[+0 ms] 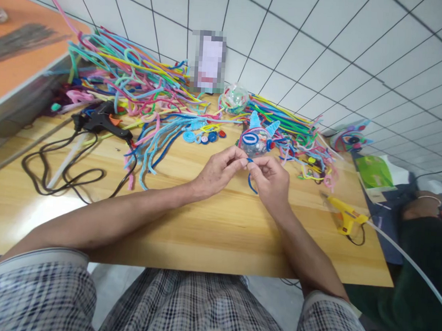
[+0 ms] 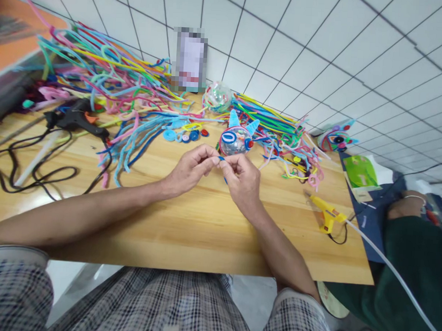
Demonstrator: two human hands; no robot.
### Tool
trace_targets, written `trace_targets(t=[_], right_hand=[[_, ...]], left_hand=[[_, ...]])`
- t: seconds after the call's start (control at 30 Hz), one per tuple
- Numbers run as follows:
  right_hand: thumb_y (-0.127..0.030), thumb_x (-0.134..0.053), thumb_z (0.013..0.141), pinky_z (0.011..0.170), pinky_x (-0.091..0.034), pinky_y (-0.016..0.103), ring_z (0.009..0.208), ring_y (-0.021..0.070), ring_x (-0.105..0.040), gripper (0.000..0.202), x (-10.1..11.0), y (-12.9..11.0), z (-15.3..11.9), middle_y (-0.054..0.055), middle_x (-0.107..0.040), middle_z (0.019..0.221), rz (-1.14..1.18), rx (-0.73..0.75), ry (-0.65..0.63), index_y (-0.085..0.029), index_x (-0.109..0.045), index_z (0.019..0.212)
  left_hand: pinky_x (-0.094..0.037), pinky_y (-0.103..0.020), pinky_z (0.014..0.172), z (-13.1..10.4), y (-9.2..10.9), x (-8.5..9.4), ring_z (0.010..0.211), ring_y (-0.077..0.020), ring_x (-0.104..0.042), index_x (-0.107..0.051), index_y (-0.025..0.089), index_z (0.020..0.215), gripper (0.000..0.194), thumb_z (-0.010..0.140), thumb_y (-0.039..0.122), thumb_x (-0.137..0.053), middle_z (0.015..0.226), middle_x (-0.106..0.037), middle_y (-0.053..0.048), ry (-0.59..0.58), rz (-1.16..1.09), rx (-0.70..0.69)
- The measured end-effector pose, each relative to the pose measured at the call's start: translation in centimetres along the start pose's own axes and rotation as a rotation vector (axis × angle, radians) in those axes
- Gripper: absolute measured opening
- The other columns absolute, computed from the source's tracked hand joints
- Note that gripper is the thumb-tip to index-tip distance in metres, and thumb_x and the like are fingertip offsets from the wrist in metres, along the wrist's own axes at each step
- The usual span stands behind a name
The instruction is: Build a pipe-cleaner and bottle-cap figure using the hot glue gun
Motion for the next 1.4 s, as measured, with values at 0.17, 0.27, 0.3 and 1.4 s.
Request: trace_targets(t=[0.17, 0.27, 0.3, 1.4], right_hand=[[-0.027, -0.064, 0.095, 0.068, -0.045, 0.032, 0.070, 0.0165, -0.059, 0.013, 1.0, -1.1, 0.3, 0.000, -0.065, 0.077, -0.271, 0.208, -0.030, -0.025, -0.064, 0.082], [-0.026, -0.063, 0.096, 0.069, -0.045, 0.032, 0.070, 0.0170, -0.058, 0.013, 1.3, -1.3, 0.5, 0.000, -0.065, 0.076, -0.298, 0.215, -0.099, -0.025, -0.064, 0.083], [-0.026, -0.064, 0.096, 0.069, -0.045, 0.032, 0.069, 0.0168, -0.058, 0.013, 1.4, -1.3, 0.6, -0.001, -0.065, 0.075, -0.284, 0.198, -0.110, -0.025, -0.065, 0.083], [-0.025, -0.066, 0.097, 0.065, -0.048, 0.029, 0.066, 0.0146, -0.061, 0.012, 0.2, -1.0, 0.0, -0.002, -0.068, 0.076, -0.158, 0.190, 0.049, -0.024, -0.066, 0.085]], left_hand=[[-0.052, -0.029, 0.081, 0.6, -0.3, 0.4, 0.087, -0.0163, -0.065, -0.064, 0.019, 0.099, 0.016, 0.108, 0.029, -0.055, 0.093, -0.071, -0.004, -0.133, 0.269, -0.225], [-0.052, -0.029, 0.082, 0.7, -0.3, 0.6, 0.090, -0.0174, -0.067, -0.062, 0.020, 0.101, 0.019, 0.112, 0.028, -0.048, 0.097, -0.072, -0.005, -0.198, 0.405, -0.333], [-0.051, -0.029, 0.081, 0.7, -0.3, 0.6, 0.089, -0.0173, -0.067, -0.062, 0.021, 0.101, 0.020, 0.112, 0.028, -0.046, 0.097, -0.071, -0.005, -0.208, 0.433, -0.348], [-0.049, -0.024, 0.071, -0.5, -0.3, 0.1, 0.074, -0.0132, -0.059, -0.067, 0.018, 0.097, 0.020, 0.107, 0.033, -0.060, 0.082, -0.067, 0.001, 0.057, 0.137, -0.024]])
Point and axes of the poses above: each hand's wrist, its own z-axis towards the middle knuckle, its own x-axis out of the back of the hand, y = z × x, the point moved 4 cm from there along z, towards the middle knuckle
